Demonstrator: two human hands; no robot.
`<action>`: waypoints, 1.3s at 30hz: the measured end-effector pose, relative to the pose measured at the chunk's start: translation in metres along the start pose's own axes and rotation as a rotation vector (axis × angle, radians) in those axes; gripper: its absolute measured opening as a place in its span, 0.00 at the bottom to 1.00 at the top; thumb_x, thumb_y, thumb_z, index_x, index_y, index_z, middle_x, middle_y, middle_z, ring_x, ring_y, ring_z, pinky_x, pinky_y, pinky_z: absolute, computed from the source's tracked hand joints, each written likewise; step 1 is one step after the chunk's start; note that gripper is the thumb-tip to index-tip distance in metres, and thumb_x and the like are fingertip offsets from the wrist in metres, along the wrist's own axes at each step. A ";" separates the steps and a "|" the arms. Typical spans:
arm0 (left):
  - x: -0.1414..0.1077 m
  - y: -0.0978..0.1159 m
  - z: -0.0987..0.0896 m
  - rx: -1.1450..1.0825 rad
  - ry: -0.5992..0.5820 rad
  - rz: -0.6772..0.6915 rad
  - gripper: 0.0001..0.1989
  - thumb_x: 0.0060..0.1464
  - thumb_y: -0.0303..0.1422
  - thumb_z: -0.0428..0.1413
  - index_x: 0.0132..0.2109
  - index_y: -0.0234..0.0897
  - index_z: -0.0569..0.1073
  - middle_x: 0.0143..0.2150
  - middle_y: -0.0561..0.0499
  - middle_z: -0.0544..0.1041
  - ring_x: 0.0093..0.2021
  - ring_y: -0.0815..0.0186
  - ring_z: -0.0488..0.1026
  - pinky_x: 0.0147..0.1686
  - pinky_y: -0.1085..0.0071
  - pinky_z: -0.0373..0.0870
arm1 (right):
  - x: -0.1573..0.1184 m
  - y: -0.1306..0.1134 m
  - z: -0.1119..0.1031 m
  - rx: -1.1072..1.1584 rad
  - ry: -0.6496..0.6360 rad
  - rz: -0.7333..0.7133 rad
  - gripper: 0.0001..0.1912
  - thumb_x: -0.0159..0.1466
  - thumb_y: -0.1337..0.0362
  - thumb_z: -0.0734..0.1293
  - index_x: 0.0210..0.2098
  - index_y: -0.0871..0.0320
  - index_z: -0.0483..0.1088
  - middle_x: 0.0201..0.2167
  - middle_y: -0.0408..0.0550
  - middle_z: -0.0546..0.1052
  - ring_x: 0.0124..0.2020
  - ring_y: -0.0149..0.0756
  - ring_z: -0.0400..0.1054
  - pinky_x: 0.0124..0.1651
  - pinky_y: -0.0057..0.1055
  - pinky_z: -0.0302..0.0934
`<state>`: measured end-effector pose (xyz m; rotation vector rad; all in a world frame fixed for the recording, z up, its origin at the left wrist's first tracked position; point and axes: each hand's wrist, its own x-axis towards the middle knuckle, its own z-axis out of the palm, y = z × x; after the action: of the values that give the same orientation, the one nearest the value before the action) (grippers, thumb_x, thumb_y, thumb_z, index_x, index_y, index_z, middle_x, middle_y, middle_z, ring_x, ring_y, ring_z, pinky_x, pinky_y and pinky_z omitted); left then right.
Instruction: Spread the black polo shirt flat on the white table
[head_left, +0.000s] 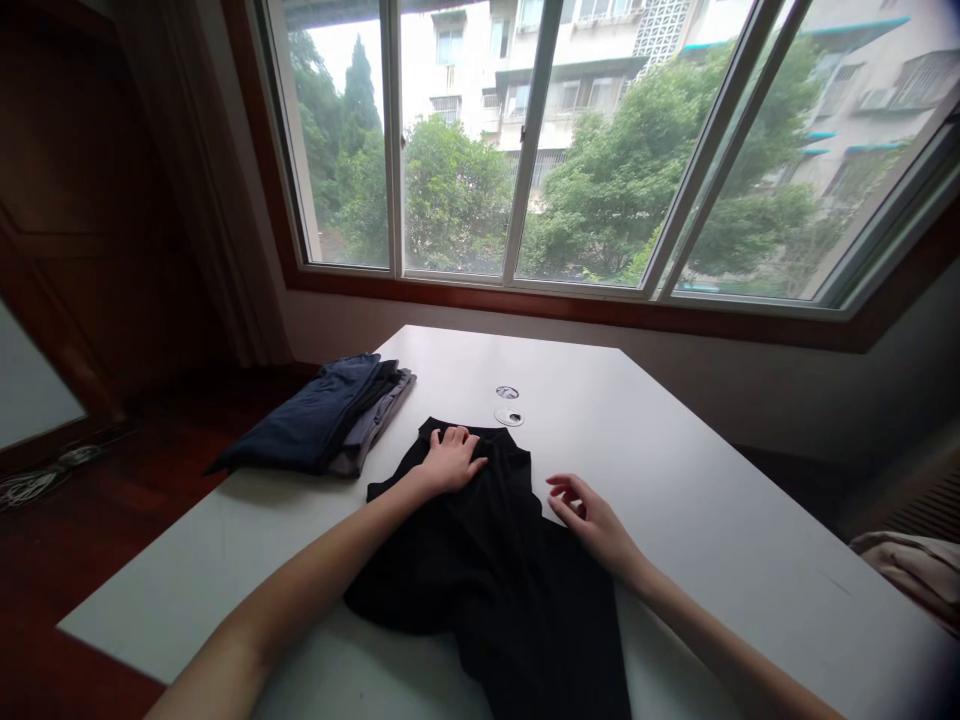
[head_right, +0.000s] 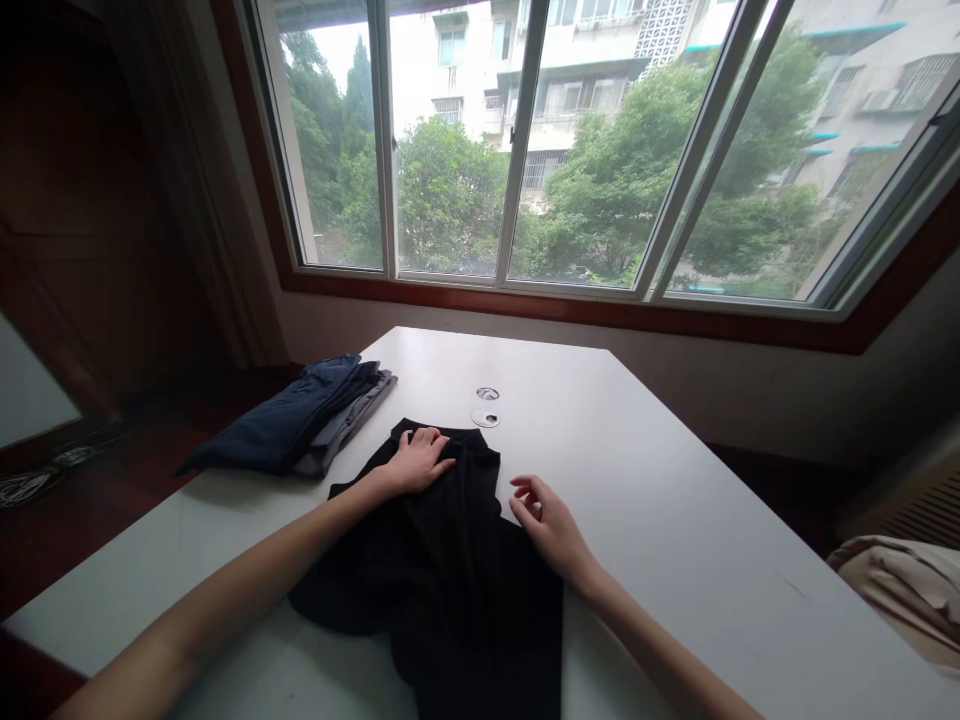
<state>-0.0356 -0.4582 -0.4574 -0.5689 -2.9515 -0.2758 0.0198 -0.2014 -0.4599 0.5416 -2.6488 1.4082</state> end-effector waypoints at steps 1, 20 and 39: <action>0.005 0.004 0.003 -0.004 0.010 0.014 0.23 0.64 0.46 0.40 0.58 0.38 0.61 0.59 0.40 0.62 0.61 0.51 0.55 0.61 0.43 0.45 | 0.009 0.005 0.001 -0.009 -0.013 -0.014 0.16 0.62 0.54 0.61 0.44 0.56 0.67 0.33 0.47 0.72 0.30 0.34 0.67 0.35 0.34 0.65; 0.111 0.026 0.020 0.025 0.026 0.174 0.22 0.65 0.44 0.39 0.56 0.35 0.64 0.58 0.39 0.65 0.61 0.54 0.58 0.63 0.43 0.39 | 0.107 0.060 -0.023 -0.316 0.039 -0.038 0.10 0.54 0.62 0.62 0.33 0.58 0.71 0.26 0.44 0.74 0.28 0.36 0.67 0.33 0.31 0.57; 0.104 -0.061 -0.055 -0.516 -0.611 -0.302 0.46 0.43 0.44 0.65 0.62 0.29 0.53 0.47 0.37 0.75 0.45 0.56 0.75 0.41 0.67 0.74 | 0.107 0.062 -0.094 -0.044 -0.398 0.289 0.25 0.56 0.42 0.65 0.26 0.61 0.68 0.22 0.45 0.69 0.24 0.28 0.60 0.29 0.26 0.55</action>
<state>-0.1502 -0.4879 -0.3969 -0.2764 -3.5628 -1.0967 -0.1098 -0.1214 -0.4287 0.4932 -3.1761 1.4347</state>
